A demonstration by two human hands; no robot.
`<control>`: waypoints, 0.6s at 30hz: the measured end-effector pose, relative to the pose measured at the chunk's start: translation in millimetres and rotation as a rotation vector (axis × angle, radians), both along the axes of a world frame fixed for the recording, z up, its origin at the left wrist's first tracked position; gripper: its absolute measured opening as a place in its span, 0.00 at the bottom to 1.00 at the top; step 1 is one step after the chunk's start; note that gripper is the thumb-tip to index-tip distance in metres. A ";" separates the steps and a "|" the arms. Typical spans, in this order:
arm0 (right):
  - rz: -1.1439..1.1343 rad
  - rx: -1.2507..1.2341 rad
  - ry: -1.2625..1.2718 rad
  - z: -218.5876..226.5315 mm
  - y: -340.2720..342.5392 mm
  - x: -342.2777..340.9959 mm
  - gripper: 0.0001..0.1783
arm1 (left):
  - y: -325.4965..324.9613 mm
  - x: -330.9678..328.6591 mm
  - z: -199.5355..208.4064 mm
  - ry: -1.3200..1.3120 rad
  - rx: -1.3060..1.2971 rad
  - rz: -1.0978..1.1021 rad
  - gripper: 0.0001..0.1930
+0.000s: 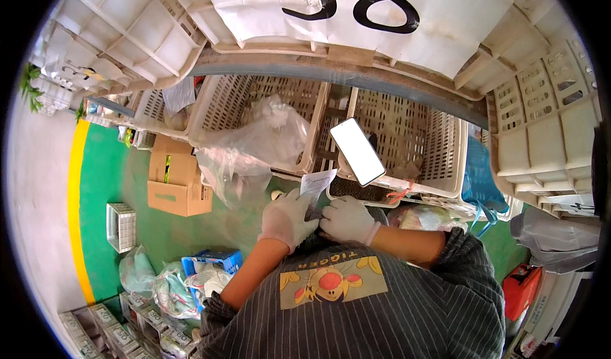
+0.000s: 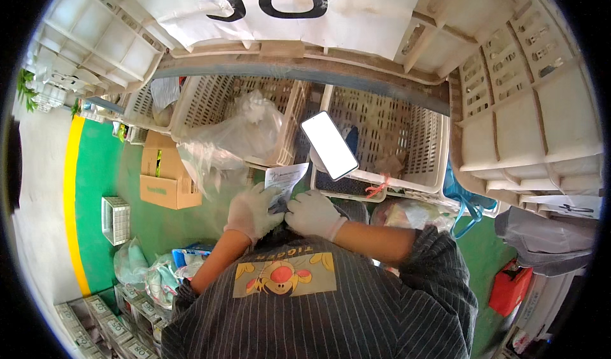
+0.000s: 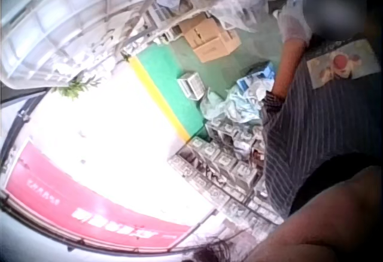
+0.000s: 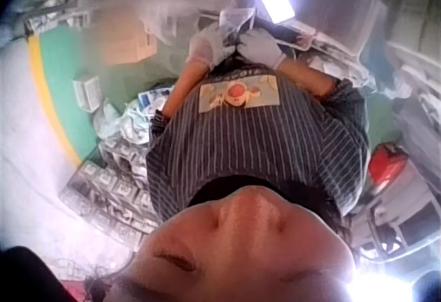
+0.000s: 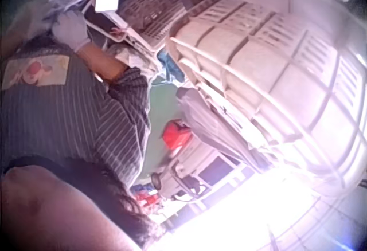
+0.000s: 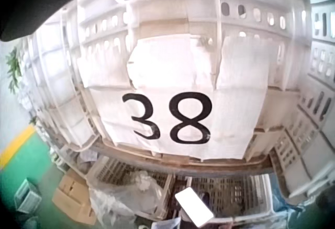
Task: The person sorts various grocery items from baskets into plastic bags, writes on a document, and places items back onto shelves.
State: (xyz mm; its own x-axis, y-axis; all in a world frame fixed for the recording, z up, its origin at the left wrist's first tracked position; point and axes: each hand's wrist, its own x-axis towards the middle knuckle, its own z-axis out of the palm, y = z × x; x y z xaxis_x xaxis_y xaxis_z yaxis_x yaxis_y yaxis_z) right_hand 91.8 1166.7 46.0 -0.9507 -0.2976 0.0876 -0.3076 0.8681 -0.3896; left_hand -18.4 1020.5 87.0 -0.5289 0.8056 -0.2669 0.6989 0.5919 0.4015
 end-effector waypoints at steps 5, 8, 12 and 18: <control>-0.283 -0.161 -0.079 -10.8 -21.3 8.3 0.10 | -4.0 8.9 -1.0 0.009 0.045 0.074 0.28; -0.376 -0.140 -0.354 -10.6 -30.9 -0.8 0.14 | -3.1 7.9 4.3 -0.012 0.002 0.061 0.32; -0.395 -0.241 -0.587 -10.8 -32.8 5.0 0.16 | -10.1 0.1 2.1 -0.270 0.150 0.020 0.32; -0.760 -1.210 -0.306 -24.2 -17.7 105.2 0.29 | -29.9 -24.1 -19.9 -0.821 0.451 0.055 0.12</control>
